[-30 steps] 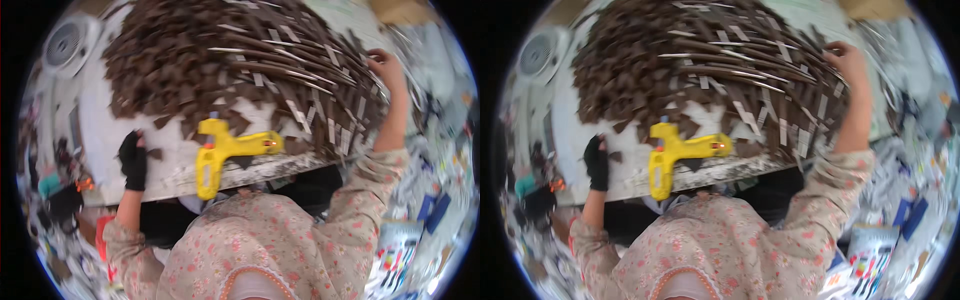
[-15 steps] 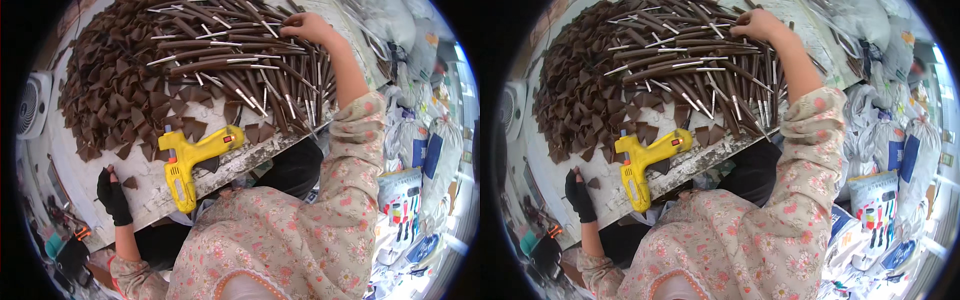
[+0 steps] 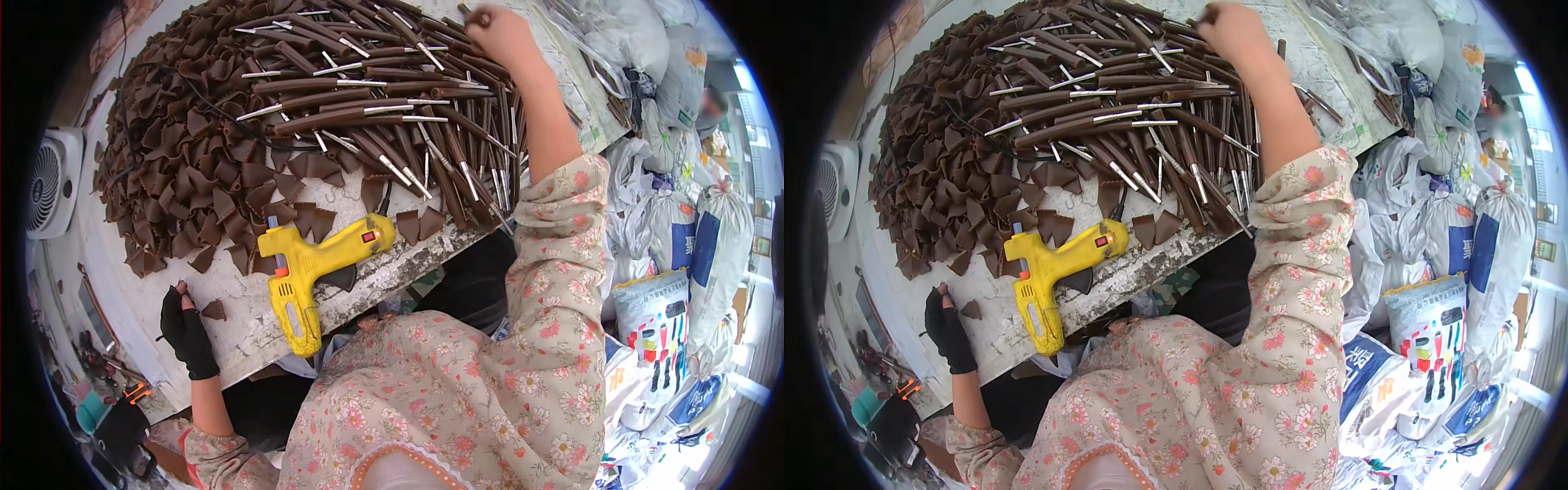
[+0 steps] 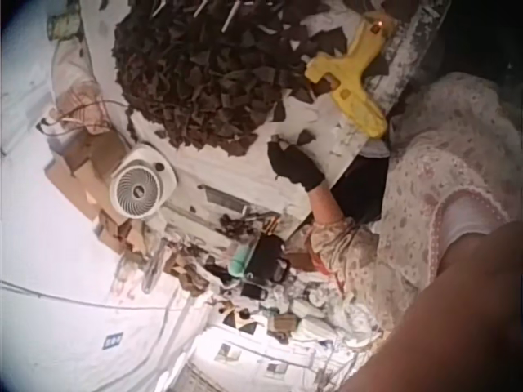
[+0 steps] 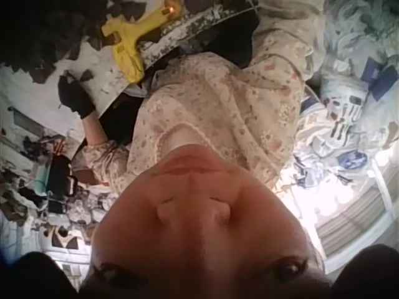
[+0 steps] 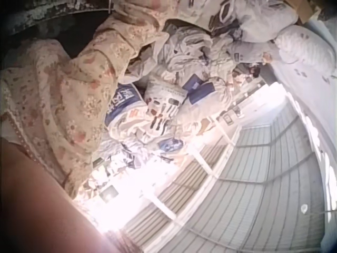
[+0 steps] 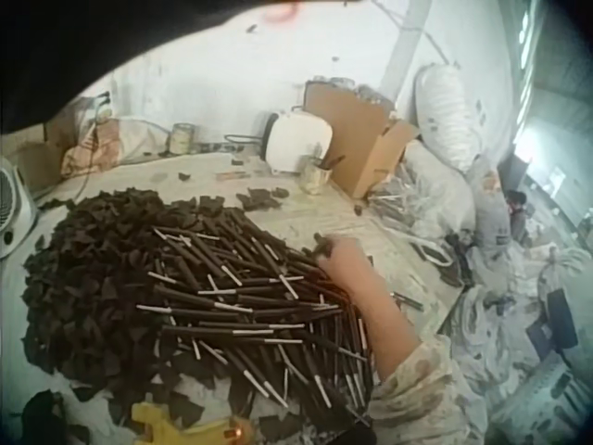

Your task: Assembling brown plastic components by applying adhesive with a glue gun and joining them together.

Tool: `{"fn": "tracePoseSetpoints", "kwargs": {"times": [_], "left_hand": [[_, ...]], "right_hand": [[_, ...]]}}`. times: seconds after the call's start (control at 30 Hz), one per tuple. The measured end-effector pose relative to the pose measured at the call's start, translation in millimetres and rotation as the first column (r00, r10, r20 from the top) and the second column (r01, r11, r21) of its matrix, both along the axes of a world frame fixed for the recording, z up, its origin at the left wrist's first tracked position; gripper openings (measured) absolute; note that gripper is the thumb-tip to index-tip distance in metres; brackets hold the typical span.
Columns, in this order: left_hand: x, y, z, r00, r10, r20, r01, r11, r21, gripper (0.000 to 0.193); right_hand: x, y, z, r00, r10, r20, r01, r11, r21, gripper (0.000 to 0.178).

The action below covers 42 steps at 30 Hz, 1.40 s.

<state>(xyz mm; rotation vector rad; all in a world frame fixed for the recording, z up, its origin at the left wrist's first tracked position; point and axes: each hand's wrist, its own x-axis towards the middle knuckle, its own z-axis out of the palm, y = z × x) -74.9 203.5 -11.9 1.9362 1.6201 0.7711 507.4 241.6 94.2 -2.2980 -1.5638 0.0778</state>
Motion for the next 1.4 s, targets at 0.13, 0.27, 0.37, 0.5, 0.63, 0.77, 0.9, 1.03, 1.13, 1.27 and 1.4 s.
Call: {"fn": "tracePoseSetpoints", "kwargs": {"times": [0.13, 0.27, 0.37, 0.5, 0.63, 0.77, 0.9, 1.03, 1.13, 1.27, 1.4], "left_hand": [[-16, -3, -6, 0.999, 0.033, -0.008, -0.033, 0.999, -0.013, 0.021], [-8, 0, -5, 0.998, 0.045, 0.045, -0.043, 0.999, -0.032, 0.02], [-6, -2, -4, 0.998, 0.041, 0.053, -0.039, 0.999, -0.028, 0.019], [3, -5, 5, 1.0, -0.001, 0.004, 0.001, 0.999, 0.048, 0.018], [6, -5, 10, 0.999, 0.025, -0.035, -0.025, 1.0, 0.001, 0.017], [9, -6, 13, 1.0, -0.006, -0.001, 0.006, 1.0, 0.025, 0.015], [14, -2, 19, 0.999, -0.043, -0.028, 0.044, 0.999, 0.004, 0.015], [12, -4, 21, 0.999, -0.022, -0.046, 0.023, 1.0, 0.009, 0.015], [10, -5, 25, 0.999, -0.01, -0.04, 0.009, 1.0, -0.019, 0.014], [15, -1, 16, 0.999, -0.031, -0.027, 0.032, 0.999, 0.035, 0.013], [19, -9, 38, 0.984, 0.027, -0.174, -0.018, 0.998, 0.056, 0.013]], "right_hand": [[-74, 46, 38, 0.287, 0.509, -0.812, -0.166, 0.861, 0.481, 0.038], [26, 69, 44, 0.968, 0.247, -0.042, -0.192, 0.84, 0.508, 0.047], [102, 59, -3, 0.908, -0.063, 0.415, 0.146, 0.974, -0.172, 0.03], [140, 40, -60, 0.96, -0.053, 0.276, 0.174, 0.882, -0.438, 0.041], [158, 46, -55, 0.992, -0.115, 0.05, 0.125, 0.867, -0.482, 0.044], [159, 52, -49, 0.994, -0.099, 0.034, 0.103, 0.869, -0.484, 0.038], [106, 78, -1, 0.981, -0.093, 0.17, 0.131, 0.966, -0.225, 0.037], [2, 145, 21, 0.722, 0.383, -0.576, -0.316, 0.923, 0.218, 0.072], [-23, 193, 22, 0.459, 0.311, -0.833, -0.245, 0.945, 0.218, 0.054], [55, 254, -40, 0.923, 0.312, 0.226, -0.308, 0.95, -0.051, 0.084], [57, 286, -124, 0.865, 0.373, 0.336, -0.359, 0.927, -0.107, 0.092]]}}
